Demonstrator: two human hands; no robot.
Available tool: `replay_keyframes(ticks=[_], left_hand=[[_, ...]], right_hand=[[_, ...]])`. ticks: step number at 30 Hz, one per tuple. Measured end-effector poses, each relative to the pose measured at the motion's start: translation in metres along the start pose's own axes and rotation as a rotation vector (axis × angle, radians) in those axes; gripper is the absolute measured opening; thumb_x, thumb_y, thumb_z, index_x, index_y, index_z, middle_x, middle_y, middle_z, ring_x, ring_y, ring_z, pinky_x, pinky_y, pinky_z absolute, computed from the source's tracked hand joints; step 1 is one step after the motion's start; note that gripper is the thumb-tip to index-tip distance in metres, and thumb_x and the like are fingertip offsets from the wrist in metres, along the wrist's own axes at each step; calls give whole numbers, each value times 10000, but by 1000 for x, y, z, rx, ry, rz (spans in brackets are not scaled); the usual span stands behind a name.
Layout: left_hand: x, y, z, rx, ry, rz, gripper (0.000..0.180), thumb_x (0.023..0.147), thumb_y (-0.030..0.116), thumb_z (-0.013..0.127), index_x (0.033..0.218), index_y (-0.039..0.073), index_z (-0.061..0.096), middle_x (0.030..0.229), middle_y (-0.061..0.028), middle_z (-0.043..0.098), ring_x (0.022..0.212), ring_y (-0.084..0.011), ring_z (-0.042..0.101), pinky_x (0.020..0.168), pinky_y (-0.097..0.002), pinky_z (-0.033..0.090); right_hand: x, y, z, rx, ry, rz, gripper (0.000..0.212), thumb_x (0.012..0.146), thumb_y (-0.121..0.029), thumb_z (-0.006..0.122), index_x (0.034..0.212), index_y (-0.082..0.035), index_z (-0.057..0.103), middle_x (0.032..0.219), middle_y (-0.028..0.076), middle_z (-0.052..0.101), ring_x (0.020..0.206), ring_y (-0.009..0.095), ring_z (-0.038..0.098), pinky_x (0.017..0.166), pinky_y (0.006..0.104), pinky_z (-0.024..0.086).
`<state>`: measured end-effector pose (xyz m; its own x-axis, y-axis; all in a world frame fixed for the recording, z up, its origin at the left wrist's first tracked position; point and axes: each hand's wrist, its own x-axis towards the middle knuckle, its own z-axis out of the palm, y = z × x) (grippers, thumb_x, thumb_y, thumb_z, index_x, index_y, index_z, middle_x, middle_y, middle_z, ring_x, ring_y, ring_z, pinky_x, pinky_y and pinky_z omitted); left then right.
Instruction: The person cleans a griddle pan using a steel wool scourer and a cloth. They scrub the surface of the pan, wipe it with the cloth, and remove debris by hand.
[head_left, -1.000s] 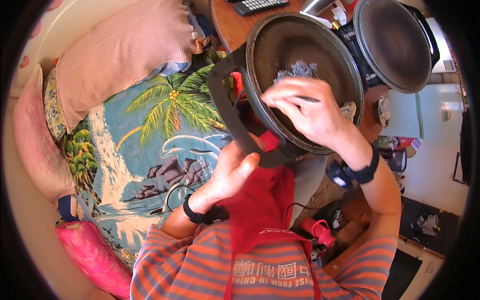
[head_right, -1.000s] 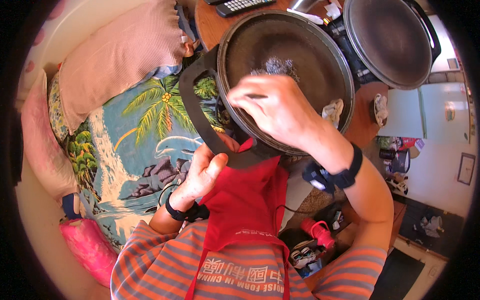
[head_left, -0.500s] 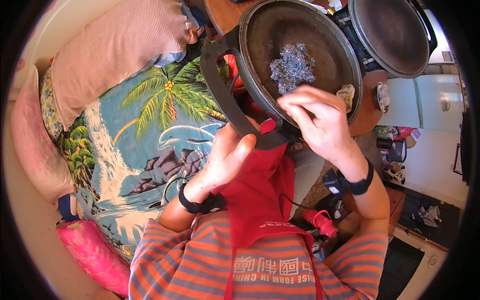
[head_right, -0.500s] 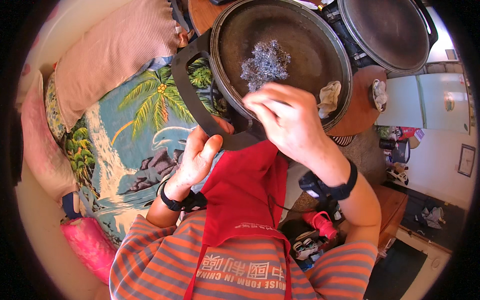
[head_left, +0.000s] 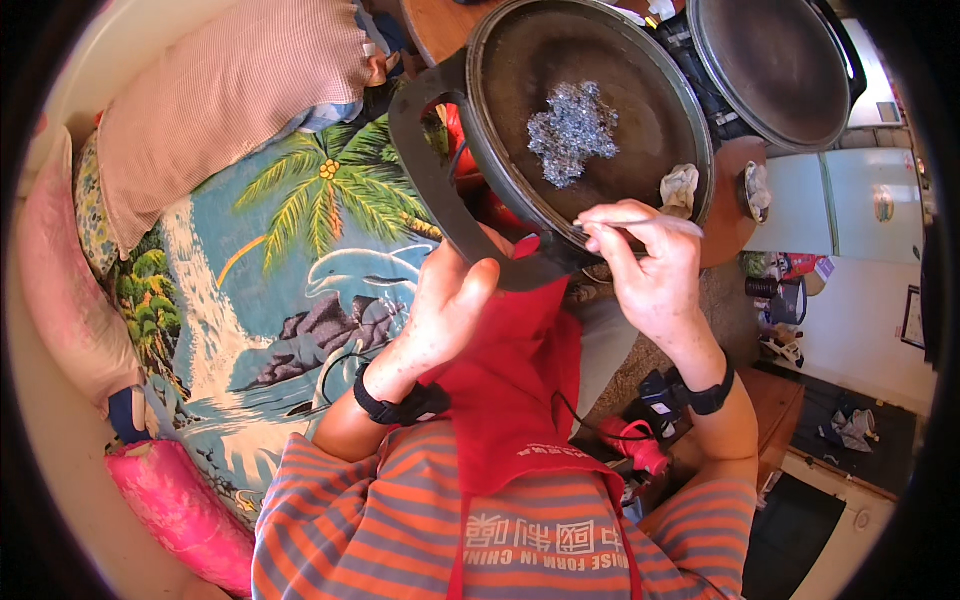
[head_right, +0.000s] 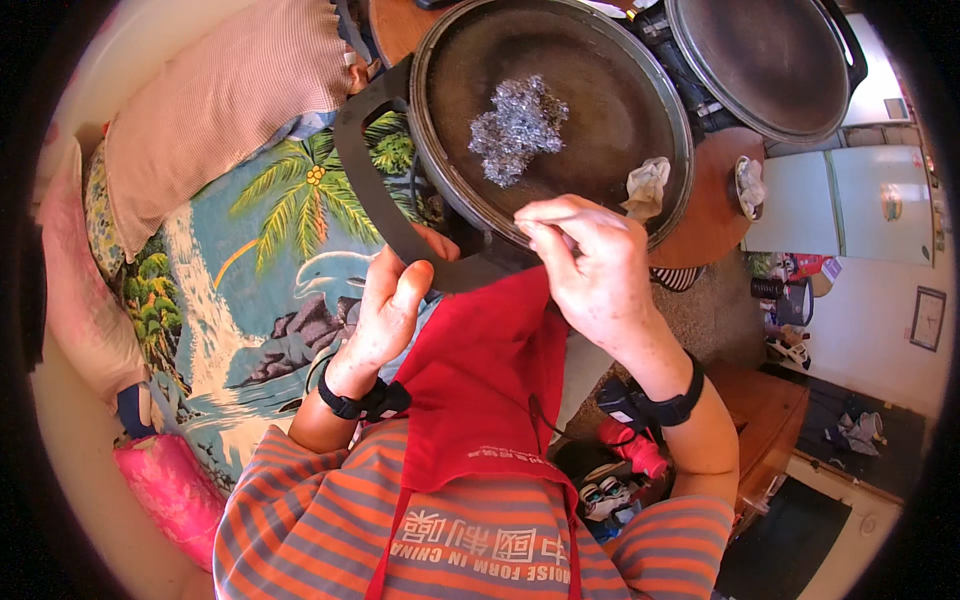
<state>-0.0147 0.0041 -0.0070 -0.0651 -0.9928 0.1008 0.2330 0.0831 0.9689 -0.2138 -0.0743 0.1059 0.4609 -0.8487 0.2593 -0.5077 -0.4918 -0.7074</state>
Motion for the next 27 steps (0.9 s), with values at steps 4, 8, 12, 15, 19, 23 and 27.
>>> replay_keyframes(ticks=[4, 8, 12, 15, 19, 23, 27], left_hand=[[0, 10, 4, -115, 33, -85, 232, 1042, 213, 500, 1100, -9, 537, 1038, -78, 616, 852, -130, 589, 772, -292, 492], [2, 5, -1, -75, 38, -83, 238, 1051, 219, 489, 1105, -9, 530, 1036, -82, 614, 844, -136, 595, 763, -293, 496], [1, 1, 5, -58, 19, -2, 224, 1058, 207, 472, 1111, -4, 526, 1033, -89, 611, 828, -142, 599, 758, -299, 500], [0, 7, 5, -98, 34, -42, 216, 1057, 199, 468, 1105, -4, 526, 1030, -91, 608, 821, -144, 596, 761, -306, 500], [3, 0, -2, -114, 9, -78, 220, 1056, 200, 474, 1111, -5, 533, 1024, -88, 605, 828, -145, 593, 768, -315, 499], [1, 9, 3, -27, 12, -45, 272, 1051, 262, 516, 1099, -3, 552, 1049, -70, 616, 854, -123, 568, 772, -302, 479], [0, 11, 5, -71, 40, -61, 330, 1053, 327, 528, 1088, 0, 556, 1058, -63, 617, 884, -117, 559, 785, -299, 471]], right_hand=[[18, -1, 22, 40, 49, -47, 44, 914, 22, 673, 928, -11, 699, 836, 148, 716, 714, 272, 710, 650, 338, 547], [26, -3, 16, -73, -12, -85, 34, 911, 14, 667, 909, -13, 687, 836, 138, 719, 736, 300, 718, 667, 359, 561], [-11, 6, -10, -100, -4, -124, 75, 863, 64, 699, 899, -2, 691, 854, 140, 736, 752, 292, 730, 680, 354, 575], [12, 9, 4, -69, -41, -370, 149, 840, 68, 697, 957, -23, 685, 872, 125, 730, 762, 293, 721, 673, 364, 576], [39, 10, 12, -130, -92, -516, 238, 792, 57, 723, 1002, -45, 680, 932, 128, 727, 801, 303, 716, 690, 387, 579], [-6, 17, -21, -128, -138, -415, 227, 768, 101, 751, 974, 11, 718, 973, 150, 748, 788, 274, 729, 676, 364, 589], [2, 14, -9, -145, -103, -468, 238, 730, 73, 723, 961, 14, 721, 964, 139, 742, 747, 265, 702, 627, 365, 566]])
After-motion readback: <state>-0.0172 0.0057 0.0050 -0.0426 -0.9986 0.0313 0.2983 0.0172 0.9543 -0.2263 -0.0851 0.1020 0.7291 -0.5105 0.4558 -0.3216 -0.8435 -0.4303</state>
